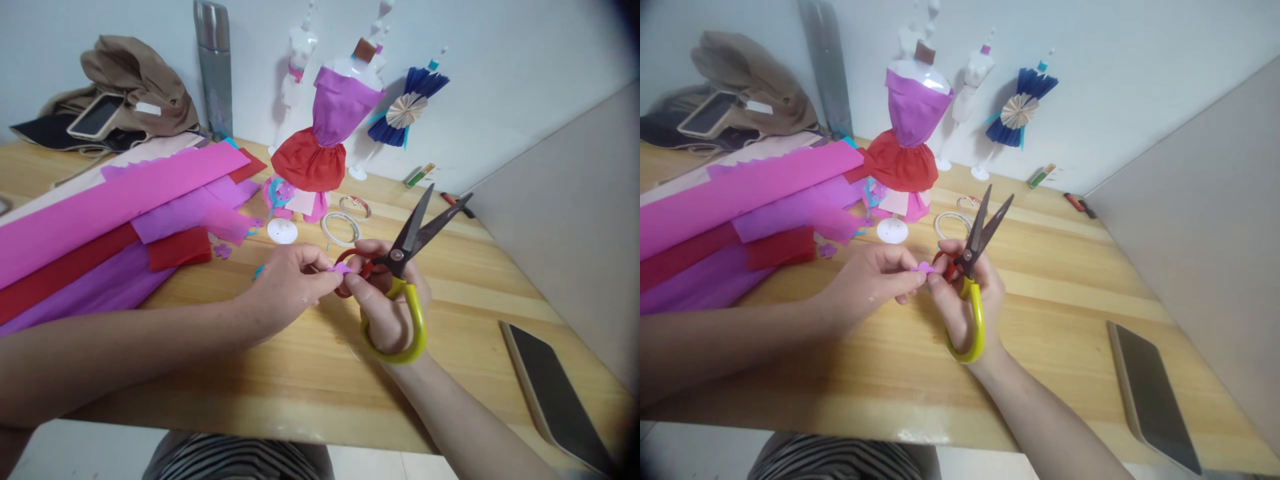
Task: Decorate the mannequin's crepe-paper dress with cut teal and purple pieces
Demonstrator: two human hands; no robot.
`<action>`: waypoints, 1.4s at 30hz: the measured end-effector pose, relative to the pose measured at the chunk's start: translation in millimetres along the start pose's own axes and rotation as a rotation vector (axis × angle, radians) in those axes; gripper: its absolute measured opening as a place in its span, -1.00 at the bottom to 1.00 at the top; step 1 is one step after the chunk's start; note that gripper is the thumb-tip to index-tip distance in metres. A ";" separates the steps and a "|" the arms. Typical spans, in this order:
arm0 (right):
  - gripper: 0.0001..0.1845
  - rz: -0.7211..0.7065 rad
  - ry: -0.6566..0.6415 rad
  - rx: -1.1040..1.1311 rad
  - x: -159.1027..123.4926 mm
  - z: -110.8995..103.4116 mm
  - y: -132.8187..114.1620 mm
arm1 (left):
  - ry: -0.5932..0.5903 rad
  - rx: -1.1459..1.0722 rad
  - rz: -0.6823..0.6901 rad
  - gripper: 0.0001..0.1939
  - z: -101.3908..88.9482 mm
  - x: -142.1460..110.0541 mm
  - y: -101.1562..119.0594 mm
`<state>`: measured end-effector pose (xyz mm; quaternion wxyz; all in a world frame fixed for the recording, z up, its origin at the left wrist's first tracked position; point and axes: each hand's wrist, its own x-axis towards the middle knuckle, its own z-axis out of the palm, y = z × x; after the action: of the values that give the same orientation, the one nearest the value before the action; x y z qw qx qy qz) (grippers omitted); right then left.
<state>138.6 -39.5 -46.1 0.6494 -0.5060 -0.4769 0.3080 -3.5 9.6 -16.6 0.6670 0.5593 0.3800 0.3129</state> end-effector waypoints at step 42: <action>-0.65 0.074 -0.019 0.136 5.5 -1.6 11.2 | -0.201 -0.175 -0.215 -0.82 -7.3 12.3 -10.6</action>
<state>143.0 -31.8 -55.0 0.6657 -0.4751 -0.4421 0.3682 -3.5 21.8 -29.5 0.7773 0.4837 0.3405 0.2141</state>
